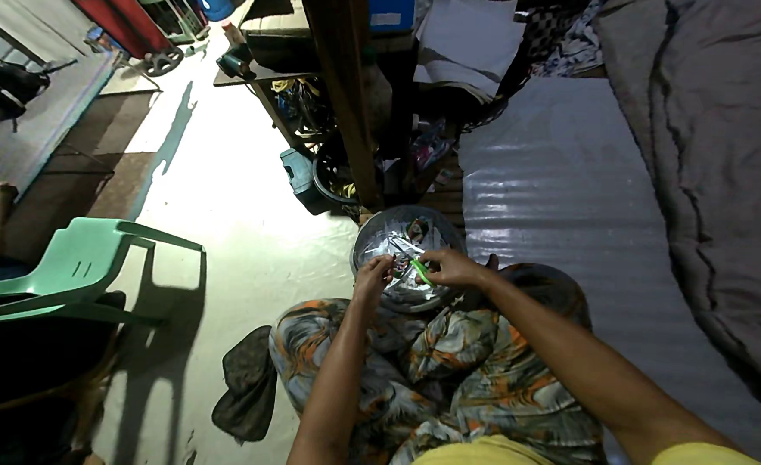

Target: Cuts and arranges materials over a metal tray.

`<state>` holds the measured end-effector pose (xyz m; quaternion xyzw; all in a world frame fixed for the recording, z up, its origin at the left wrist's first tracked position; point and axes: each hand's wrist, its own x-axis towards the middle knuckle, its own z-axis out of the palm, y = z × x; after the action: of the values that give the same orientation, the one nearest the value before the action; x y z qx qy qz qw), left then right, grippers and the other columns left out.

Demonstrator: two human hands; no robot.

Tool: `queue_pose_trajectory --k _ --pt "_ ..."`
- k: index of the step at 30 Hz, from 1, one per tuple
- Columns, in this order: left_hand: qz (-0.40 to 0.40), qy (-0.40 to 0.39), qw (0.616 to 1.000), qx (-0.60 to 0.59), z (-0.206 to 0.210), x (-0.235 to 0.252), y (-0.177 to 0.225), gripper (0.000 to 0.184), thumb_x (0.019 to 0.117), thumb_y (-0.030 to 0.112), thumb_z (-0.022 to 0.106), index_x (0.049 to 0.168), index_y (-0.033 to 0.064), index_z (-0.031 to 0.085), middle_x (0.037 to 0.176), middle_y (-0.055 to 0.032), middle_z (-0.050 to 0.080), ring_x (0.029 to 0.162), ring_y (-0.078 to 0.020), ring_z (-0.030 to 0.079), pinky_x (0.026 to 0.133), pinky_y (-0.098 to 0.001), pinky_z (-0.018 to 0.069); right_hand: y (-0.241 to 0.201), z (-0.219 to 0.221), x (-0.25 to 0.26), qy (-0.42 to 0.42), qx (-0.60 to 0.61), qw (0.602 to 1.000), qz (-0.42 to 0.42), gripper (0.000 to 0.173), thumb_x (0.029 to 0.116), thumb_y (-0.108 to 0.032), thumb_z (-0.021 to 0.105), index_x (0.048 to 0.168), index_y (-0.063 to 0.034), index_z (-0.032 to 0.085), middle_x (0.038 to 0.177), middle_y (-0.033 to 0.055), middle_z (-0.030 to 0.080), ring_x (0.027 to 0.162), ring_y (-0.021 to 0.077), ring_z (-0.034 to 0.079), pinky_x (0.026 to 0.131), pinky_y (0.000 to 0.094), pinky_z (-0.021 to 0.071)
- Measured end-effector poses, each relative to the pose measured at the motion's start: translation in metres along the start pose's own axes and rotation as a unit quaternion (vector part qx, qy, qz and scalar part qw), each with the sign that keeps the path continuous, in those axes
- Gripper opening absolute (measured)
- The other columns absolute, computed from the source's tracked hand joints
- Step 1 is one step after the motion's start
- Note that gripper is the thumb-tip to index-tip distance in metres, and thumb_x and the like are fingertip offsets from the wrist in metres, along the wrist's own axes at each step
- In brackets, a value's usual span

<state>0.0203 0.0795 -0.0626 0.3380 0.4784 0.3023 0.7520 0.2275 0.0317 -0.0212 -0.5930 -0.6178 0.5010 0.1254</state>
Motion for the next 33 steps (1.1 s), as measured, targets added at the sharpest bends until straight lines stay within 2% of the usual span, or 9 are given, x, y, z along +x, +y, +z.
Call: queue_pose_trajectory --k 3,6,9,14,25,29,33 --pt "0.001 -0.004 1.000 0.010 0.0003 -0.0009 0.0004 0.014 0.1062 0.010 0.051 0.109 -0.0005 0.061 0.086 -0.0023 0.063 0.067 -0.0057 0.058 0.062 -0.0194 0.0497 0.0019 -0.0001 0.0012 0.006 -0.008 1.000 -0.014 0.035 0.0992 -0.020 0.066 0.125 0.0045 0.063 0.097 0.0170 0.066 0.079 0.0201 0.059 0.079 0.0386 0.0504" --pt "0.000 -0.003 1.000 0.010 0.0000 0.0004 0.0000 0.014 0.1063 0.009 0.051 0.109 -0.0004 0.061 0.085 -0.0026 0.063 0.067 -0.0060 0.058 0.062 -0.0194 0.0499 0.0004 -0.0008 0.0009 0.015 -0.009 1.000 -0.012 0.033 0.1001 -0.016 0.064 0.126 0.0044 0.063 0.094 0.0154 0.065 0.076 0.0185 0.057 0.077 0.0359 0.0498" --pt "0.000 -0.002 1.000 0.005 -0.0002 0.0010 -0.0001 0.014 0.1069 0.009 0.049 0.109 -0.0004 0.060 0.084 -0.0026 0.063 0.066 -0.0058 0.057 0.061 -0.0190 0.0494 -0.0024 -0.0014 -0.0003 0.023 0.006 1.000 0.009 0.035 0.0997 -0.017 0.065 0.127 0.0046 0.062 0.095 0.0160 0.066 0.077 0.0185 0.058 0.078 0.0360 0.0507" --pt "0.001 -0.004 1.000 -0.002 -0.0006 0.0027 0.0005 0.015 0.1070 0.009 0.049 0.108 -0.0005 0.060 0.083 -0.0026 0.063 0.066 -0.0056 0.057 0.061 -0.0191 0.0496 -0.0002 -0.0022 0.0007 -0.003 0.020 1.000 0.016 0.042 0.0988 -0.028 0.067 0.128 0.0023 0.062 0.099 0.0157 0.066 0.080 0.0193 0.059 0.081 0.0392 0.0502" --pt "-0.002 -0.028 1.000 0.013 -0.0007 0.0001 0.0003 0.015 0.1070 0.009 0.048 0.106 0.0002 0.061 0.086 -0.0021 0.063 0.069 -0.0059 0.058 0.064 -0.0202 0.0511 0.0019 -0.0007 0.0003 -0.016 0.039 0.999 -0.007 0.040 0.0988 -0.025 0.068 0.125 0.0045 0.062 0.096 0.0145 0.067 0.077 0.0161 0.059 0.080 0.0357 0.0514" --pt "0.001 -0.032 0.999 0.013 -0.0003 -0.0011 0.0005 0.015 0.1070 0.009 0.048 0.106 0.0005 0.061 0.085 -0.0016 0.063 0.069 -0.0057 0.059 0.064 -0.0198 0.0508 0.0042 0.0000 -0.0008 0.000 0.033 0.999 -0.029 0.036 0.0987 -0.021 0.067 0.123 0.0053 0.063 0.091 0.0125 0.065 0.073 0.0140 0.056 0.075 0.0327 0.0501" --pt "0.001 -0.023 1.000 0.010 0.0001 -0.0012 0.0002 0.016 0.1073 0.009 0.047 0.108 -0.0007 0.060 0.086 -0.0023 0.063 0.069 -0.0060 0.058 0.064 -0.0199 0.0504 0.0035 0.0006 -0.0024 0.014 0.041 0.999 -0.017 0.035 0.0991 -0.019 0.066 0.126 0.0040 0.062 0.088 0.0111 0.064 0.072 0.0136 0.056 0.074 0.0323 0.0507"
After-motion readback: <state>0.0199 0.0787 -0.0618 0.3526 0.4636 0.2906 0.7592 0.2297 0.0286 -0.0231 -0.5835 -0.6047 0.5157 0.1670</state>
